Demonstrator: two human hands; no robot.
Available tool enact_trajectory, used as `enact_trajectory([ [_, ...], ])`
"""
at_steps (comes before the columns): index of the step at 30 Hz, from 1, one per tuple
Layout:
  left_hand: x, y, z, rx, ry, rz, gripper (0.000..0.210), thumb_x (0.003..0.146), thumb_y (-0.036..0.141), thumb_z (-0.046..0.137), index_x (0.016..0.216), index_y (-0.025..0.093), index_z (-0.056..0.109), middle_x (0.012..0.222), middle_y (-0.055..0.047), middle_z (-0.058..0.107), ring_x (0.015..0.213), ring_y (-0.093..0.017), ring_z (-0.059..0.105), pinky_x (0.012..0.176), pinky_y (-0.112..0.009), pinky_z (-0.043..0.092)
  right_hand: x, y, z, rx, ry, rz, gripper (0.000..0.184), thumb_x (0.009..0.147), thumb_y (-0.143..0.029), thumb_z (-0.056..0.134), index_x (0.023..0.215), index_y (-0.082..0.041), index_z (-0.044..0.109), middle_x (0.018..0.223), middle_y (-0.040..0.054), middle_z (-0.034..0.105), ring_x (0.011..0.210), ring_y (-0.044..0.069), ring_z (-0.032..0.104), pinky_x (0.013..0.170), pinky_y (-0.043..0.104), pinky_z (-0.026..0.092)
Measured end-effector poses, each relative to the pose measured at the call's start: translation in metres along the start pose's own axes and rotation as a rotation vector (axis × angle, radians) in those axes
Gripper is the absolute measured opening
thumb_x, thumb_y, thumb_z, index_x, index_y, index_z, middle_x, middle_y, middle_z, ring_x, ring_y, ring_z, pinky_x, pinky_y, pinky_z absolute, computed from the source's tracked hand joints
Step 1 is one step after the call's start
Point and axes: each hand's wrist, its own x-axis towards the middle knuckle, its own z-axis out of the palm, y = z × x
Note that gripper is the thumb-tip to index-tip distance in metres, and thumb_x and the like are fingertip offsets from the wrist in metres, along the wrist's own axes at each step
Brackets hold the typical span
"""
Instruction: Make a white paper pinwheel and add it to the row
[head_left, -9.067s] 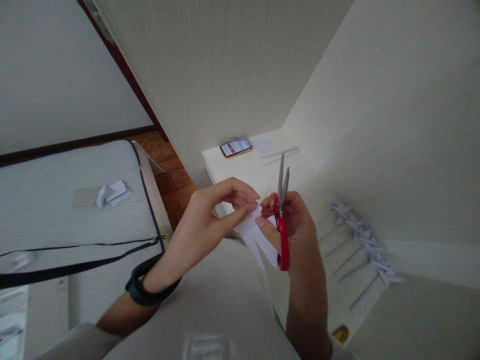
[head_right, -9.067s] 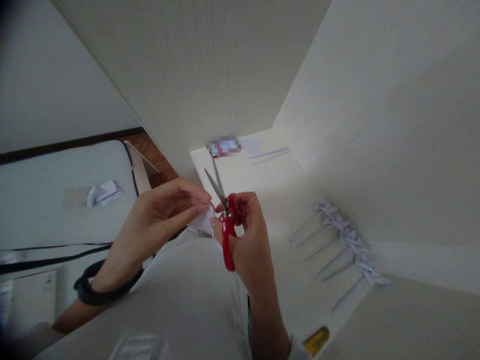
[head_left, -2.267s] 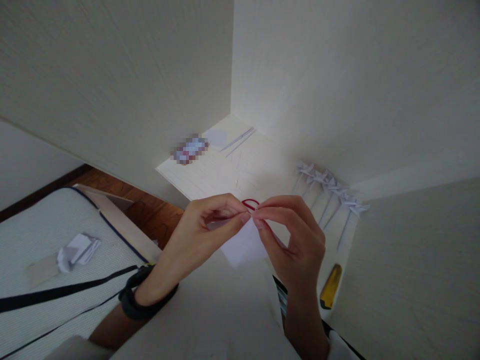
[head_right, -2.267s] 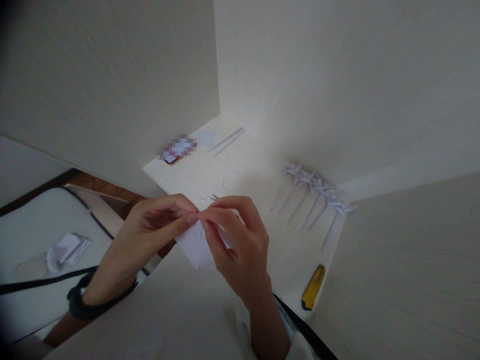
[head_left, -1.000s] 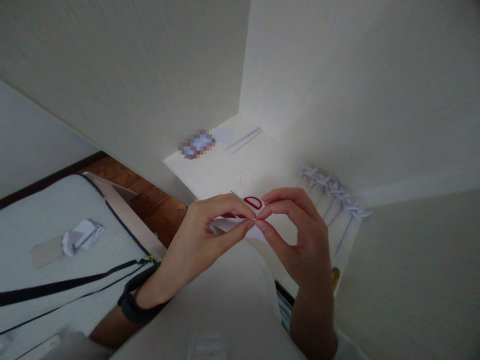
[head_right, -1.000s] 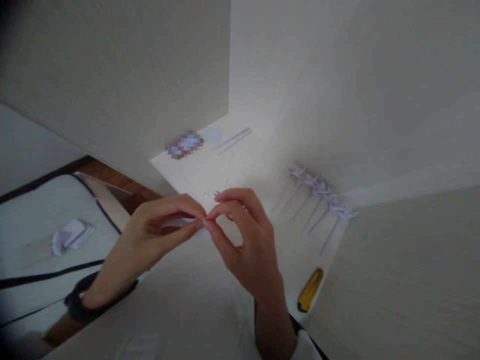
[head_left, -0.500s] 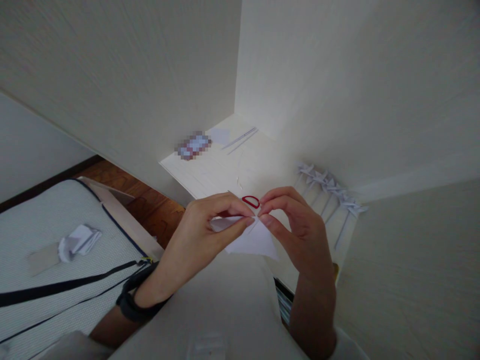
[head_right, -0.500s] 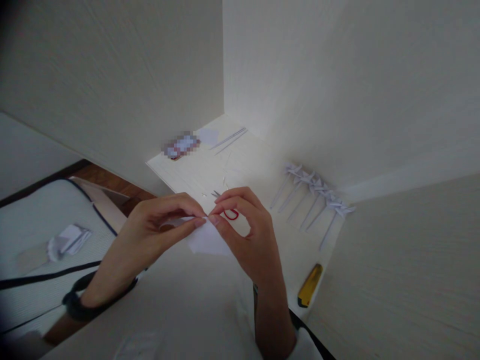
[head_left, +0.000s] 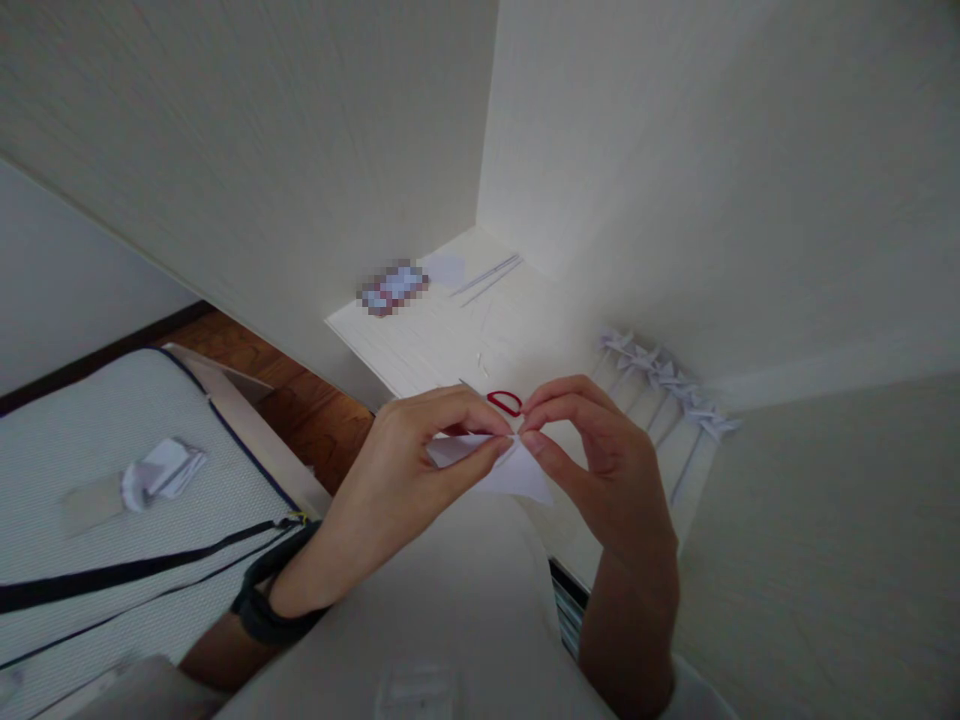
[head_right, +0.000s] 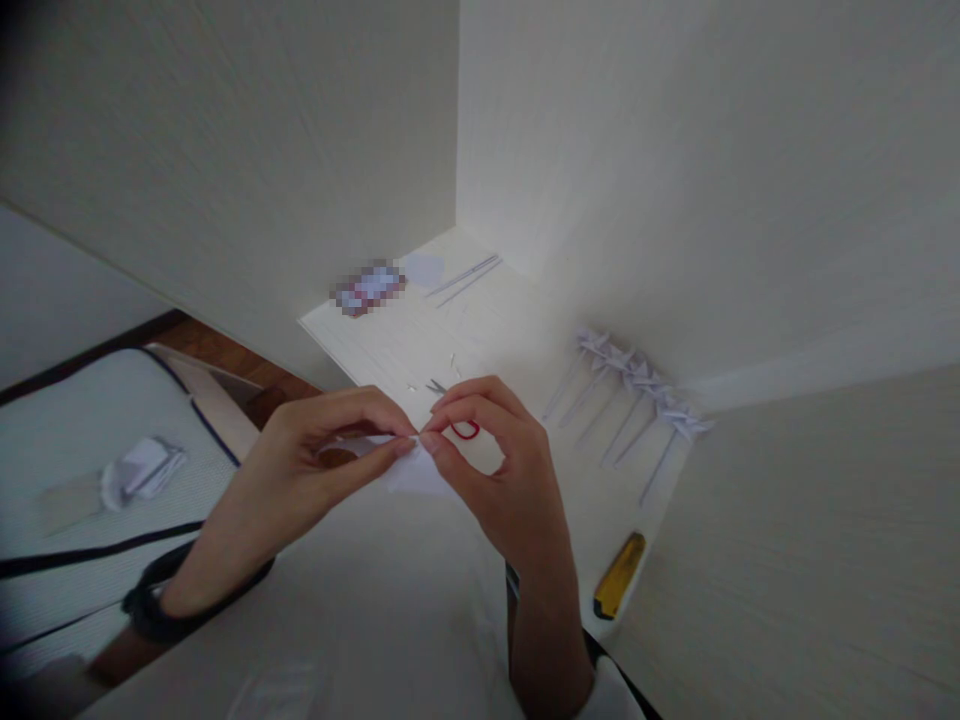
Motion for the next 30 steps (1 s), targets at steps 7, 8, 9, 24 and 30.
enact_trajectory([
  [7, -0.0018, 0.0007, -0.0002, -0.023, 0.005, -0.02, 0.009, 0.084, 0.018, 0.065, 0.076, 0.019, 0.07, 0.077, 0.003, 0.07, 0.069, -0.01, 0.062, 0.063, -0.019, 0.047, 0.0, -0.0001, -0.0006, -0.021, 0.016, -0.011, 0.012, 0.082, -0.009, 0.065, 0.079, -0.021, 0.065, 0.089, 0.0004, 0.061, 0.087, 0.013, 0.058, 0.081, 0.031, 0.047],
  [8, -0.002, 0.001, -0.0001, -0.027, 0.006, -0.024, 0.01, 0.084, 0.019, 0.065, 0.076, 0.019, 0.07, 0.077, 0.002, 0.07, 0.07, -0.01, 0.062, 0.062, -0.019, 0.047, 0.0001, -0.0001, -0.0003, -0.025, 0.018, -0.015, 0.012, 0.082, -0.008, 0.065, 0.079, -0.021, 0.065, 0.089, 0.0004, 0.061, 0.087, 0.013, 0.058, 0.08, 0.032, 0.047],
  [9, -0.0022, 0.0013, 0.0001, -0.033, 0.009, -0.028, 0.009, 0.084, 0.019, 0.065, 0.076, 0.019, 0.07, 0.077, 0.002, 0.07, 0.069, -0.01, 0.063, 0.062, -0.019, 0.047, 0.0002, -0.0001, 0.0002, -0.028, 0.022, -0.021, 0.013, 0.081, -0.008, 0.065, 0.079, -0.021, 0.064, 0.088, 0.0003, 0.061, 0.086, 0.014, 0.058, 0.08, 0.032, 0.047],
  [24, -0.0043, 0.0046, 0.0015, -0.085, 0.047, -0.047, 0.009, 0.082, 0.017, 0.065, 0.074, 0.018, 0.067, 0.074, 0.001, 0.069, 0.066, -0.012, 0.062, 0.058, -0.021, 0.048, -0.0055, -0.0037, 0.0006, 0.002, 0.045, -0.042, 0.013, 0.083, -0.01, 0.064, 0.082, -0.023, 0.067, 0.09, 0.0013, 0.06, 0.088, 0.016, 0.059, 0.082, 0.034, 0.048],
  [30, -0.0066, 0.0043, 0.0024, 0.059, 0.098, 0.079, 0.008, 0.083, 0.013, 0.063, 0.078, 0.018, 0.067, 0.079, 0.0, 0.07, 0.074, -0.013, 0.064, 0.069, -0.023, 0.049, -0.0024, -0.0073, 0.0022, -0.1, 0.079, -0.061, 0.015, 0.08, -0.007, 0.065, 0.082, -0.022, 0.065, 0.09, 0.0014, 0.06, 0.087, 0.015, 0.059, 0.081, 0.034, 0.048],
])
